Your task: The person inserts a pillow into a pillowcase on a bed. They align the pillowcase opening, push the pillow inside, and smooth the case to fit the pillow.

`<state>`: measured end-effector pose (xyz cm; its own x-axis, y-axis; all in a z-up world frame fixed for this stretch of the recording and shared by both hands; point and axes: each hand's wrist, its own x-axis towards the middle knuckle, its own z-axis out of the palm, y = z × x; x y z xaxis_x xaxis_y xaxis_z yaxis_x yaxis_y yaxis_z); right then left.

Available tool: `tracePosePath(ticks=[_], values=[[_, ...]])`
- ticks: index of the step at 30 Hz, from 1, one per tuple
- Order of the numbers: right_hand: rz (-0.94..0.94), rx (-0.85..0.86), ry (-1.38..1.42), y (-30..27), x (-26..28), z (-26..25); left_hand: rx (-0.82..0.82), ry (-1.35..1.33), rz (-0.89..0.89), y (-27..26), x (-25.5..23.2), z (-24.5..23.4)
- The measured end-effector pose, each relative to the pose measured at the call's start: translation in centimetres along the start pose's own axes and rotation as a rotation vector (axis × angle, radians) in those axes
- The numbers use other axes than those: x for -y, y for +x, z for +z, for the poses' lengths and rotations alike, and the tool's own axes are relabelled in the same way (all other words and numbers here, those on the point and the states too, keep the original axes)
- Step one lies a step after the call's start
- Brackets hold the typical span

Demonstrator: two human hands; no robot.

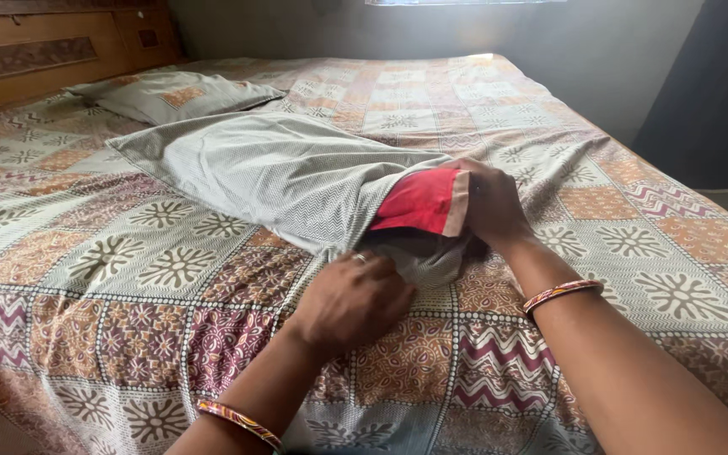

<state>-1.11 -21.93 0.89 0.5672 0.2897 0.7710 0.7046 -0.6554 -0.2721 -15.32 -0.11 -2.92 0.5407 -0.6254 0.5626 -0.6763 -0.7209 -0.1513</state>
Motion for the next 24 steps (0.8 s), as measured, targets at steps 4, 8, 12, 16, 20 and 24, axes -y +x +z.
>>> tracePosePath(ticks=[4, 8, 12, 16, 20, 24], values=[[-0.283, 0.017, -0.186, -0.4, 0.3, 1.0, -0.329, -0.080, -0.369, 0.0, 2.0, -1.1], [-0.120, 0.084, 0.153, -3.0, 2.0, 0.3, -0.394, -0.124, -0.735, 0.9, 2.8, -0.2], [-0.073, 0.010, 0.101, -3.4, 3.7, 0.3, -0.558, -0.128, -0.684, 0.2, 2.5, 0.3], [-0.076, -0.167, -0.026, -3.4, 5.0, 0.7, -0.433, 0.167, -0.704, 0.3, 3.2, 0.6], [-0.266, -0.184, -0.038, -3.3, 7.0, 0.1, -0.282, 0.220, -0.936, 0.2, 5.1, 2.2], [-0.354, -0.101, -0.047, -5.9, 8.7, -0.3, -0.451, 0.384, -0.942, -0.8, 8.1, 4.1]])
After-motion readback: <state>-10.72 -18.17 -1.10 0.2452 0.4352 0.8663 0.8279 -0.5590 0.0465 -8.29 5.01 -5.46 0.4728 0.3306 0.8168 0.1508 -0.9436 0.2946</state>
